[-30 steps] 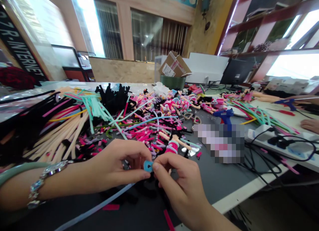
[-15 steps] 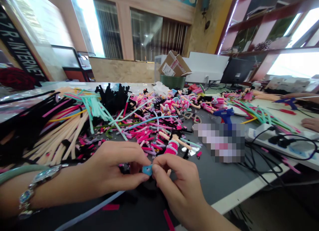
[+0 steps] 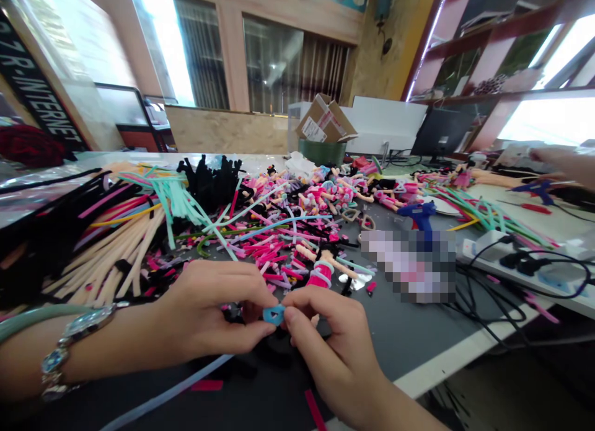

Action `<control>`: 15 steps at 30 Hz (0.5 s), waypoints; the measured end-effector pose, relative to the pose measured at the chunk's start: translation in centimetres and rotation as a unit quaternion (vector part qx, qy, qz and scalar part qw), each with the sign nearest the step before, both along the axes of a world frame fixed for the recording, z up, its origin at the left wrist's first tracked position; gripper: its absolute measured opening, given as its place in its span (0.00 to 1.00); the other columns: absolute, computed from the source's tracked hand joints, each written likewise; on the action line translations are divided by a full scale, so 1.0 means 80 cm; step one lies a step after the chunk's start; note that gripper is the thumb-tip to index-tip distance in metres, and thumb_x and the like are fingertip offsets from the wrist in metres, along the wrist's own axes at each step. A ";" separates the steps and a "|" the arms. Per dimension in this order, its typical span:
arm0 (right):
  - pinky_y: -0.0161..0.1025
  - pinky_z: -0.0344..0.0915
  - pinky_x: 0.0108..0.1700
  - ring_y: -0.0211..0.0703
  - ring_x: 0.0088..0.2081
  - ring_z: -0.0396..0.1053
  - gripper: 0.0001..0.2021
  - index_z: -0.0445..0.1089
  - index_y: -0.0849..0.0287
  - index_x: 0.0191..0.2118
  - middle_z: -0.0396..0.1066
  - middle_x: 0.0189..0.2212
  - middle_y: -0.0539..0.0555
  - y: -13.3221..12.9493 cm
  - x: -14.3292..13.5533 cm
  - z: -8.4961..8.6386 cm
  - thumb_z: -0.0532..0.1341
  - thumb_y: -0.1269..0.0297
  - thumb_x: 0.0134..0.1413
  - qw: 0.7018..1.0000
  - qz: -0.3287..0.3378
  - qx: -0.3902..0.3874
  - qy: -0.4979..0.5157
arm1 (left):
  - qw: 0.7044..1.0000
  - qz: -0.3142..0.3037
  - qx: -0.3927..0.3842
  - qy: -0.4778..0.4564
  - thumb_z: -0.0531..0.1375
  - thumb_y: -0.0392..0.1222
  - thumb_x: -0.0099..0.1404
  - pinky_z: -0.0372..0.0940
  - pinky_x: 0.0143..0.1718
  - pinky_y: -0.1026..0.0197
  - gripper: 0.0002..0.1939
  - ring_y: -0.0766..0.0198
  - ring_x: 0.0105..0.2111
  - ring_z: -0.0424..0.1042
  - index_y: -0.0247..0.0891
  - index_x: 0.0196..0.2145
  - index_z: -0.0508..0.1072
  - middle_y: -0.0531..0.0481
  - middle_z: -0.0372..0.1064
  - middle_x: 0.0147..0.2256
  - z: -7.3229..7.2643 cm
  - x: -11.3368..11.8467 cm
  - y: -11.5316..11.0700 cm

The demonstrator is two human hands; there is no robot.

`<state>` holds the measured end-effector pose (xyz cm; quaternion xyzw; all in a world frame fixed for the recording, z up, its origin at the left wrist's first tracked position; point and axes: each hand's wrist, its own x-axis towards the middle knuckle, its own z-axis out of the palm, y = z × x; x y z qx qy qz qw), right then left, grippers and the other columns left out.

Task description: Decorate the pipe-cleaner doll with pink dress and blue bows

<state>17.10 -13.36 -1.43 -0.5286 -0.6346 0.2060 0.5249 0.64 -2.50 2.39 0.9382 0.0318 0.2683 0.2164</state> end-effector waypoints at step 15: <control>0.32 0.62 0.27 0.35 0.24 0.66 0.05 0.71 0.58 0.33 0.69 0.22 0.48 0.000 0.001 0.002 0.58 0.67 0.56 1.000 -0.011 -0.005 -0.010 | 1.000 0.013 -0.005 -0.009 0.60 0.35 0.58 0.59 0.25 0.71 0.04 0.72 0.22 0.65 0.34 0.27 0.72 0.53 0.67 0.22 0.002 0.002 -0.001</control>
